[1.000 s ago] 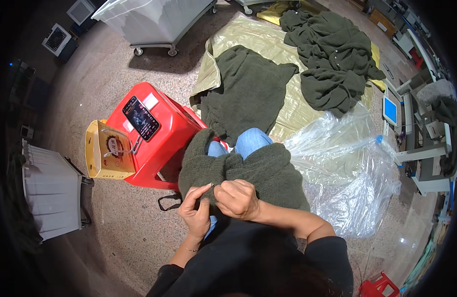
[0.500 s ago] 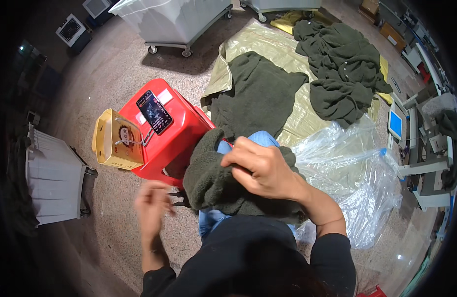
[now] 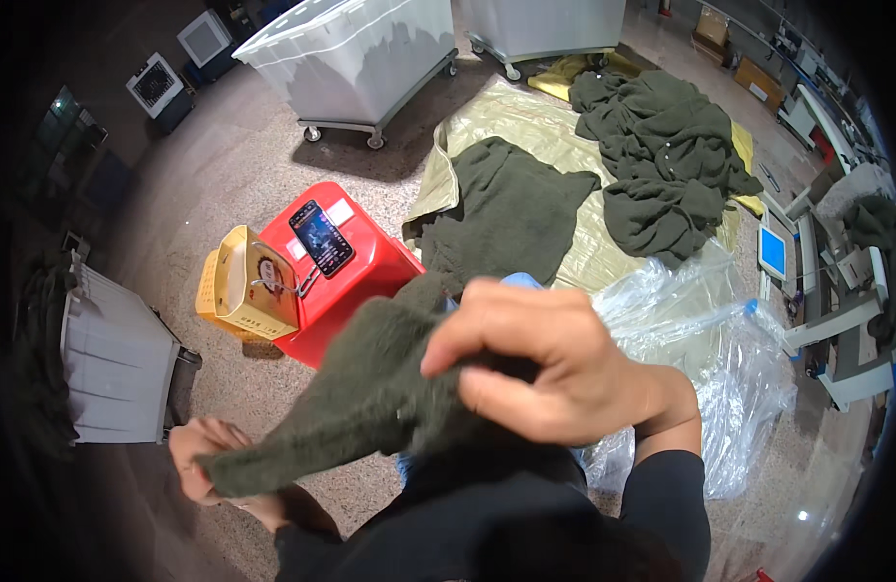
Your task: Inspect green fabric garments for defects or stray threads on a factory floor.
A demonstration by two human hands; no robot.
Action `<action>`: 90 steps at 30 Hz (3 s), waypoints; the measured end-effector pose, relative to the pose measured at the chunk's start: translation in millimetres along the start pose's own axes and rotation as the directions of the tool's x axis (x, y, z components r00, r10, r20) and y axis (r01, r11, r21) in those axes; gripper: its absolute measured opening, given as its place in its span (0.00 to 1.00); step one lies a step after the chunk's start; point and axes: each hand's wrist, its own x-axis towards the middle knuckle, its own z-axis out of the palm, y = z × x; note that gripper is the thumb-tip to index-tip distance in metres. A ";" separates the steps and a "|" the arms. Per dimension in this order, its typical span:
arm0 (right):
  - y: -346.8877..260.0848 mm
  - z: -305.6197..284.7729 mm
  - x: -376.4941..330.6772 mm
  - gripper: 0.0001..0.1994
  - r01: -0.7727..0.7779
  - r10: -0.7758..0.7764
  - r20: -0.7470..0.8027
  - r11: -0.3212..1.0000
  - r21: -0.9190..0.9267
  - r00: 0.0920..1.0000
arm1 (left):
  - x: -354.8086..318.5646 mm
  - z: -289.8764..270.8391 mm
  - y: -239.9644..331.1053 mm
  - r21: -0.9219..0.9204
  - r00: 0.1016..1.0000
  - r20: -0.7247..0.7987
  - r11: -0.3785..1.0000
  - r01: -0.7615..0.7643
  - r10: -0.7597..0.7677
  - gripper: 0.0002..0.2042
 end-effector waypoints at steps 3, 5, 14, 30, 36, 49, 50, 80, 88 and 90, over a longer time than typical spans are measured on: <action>16.2 5.7 -8.0 0.11 -0.096 0.097 0.061 0.995 -0.019 0.993 | 34.1 28.3 -12.9 0.324 0.952 -0.262 0.915 0.242 -0.159 0.15; 54.1 -7.8 -13.9 0.14 -0.146 0.154 0.030 0.972 -0.183 0.988 | 47.0 26.7 -56.6 0.386 0.774 -0.461 0.687 0.616 -0.435 0.08; 158.2 22.6 -25.7 0.19 -0.241 0.241 0.196 0.970 -0.021 0.951 | 40.8 52.7 -191.5 -0.150 0.718 -0.425 0.825 0.545 -0.552 0.06; 185.8 58.0 -9.6 0.10 -0.485 0.450 0.210 0.859 0.163 0.868 | 51.1 48.6 -211.7 -0.396 0.508 -0.489 0.699 0.595 -0.710 0.10; 174.3 70.5 -12.4 0.07 -0.159 0.173 0.097 0.978 -0.138 0.980 | 50.5 51.1 -229.8 0.183 0.641 -0.727 0.830 0.527 -0.246 0.06; 184.9 -14.2 -53.6 0.10 -0.350 0.442 0.200 0.860 -0.371 0.874 | 36.8 11.1 -199.8 -0.441 0.518 -0.629 0.815 0.375 -0.579 0.07; 186.1 -19.5 -57.2 0.08 -0.366 0.438 0.199 0.876 -0.315 0.877 | 36.3 11.6 -196.4 -0.475 0.532 -0.597 0.799 0.368 -0.600 0.06; 146.2 61.5 -43.9 0.10 0.297 -0.388 -0.093 0.820 -0.490 0.917 | 53.0 79.3 -199.8 -0.339 0.636 -0.554 0.843 0.417 -0.537 0.06; 141.5 58.9 -38.6 0.15 0.106 -0.123 -0.048 0.959 -0.262 0.991 | 45.7 70.2 -205.9 -0.005 0.708 -0.601 0.887 0.461 -0.372 0.08; 141.8 47.2 -33.3 0.15 -0.011 0.018 0.056 0.991 -0.135 0.998 | 45.6 69.4 -203.9 0.026 0.718 -0.573 0.867 0.497 -0.395 0.07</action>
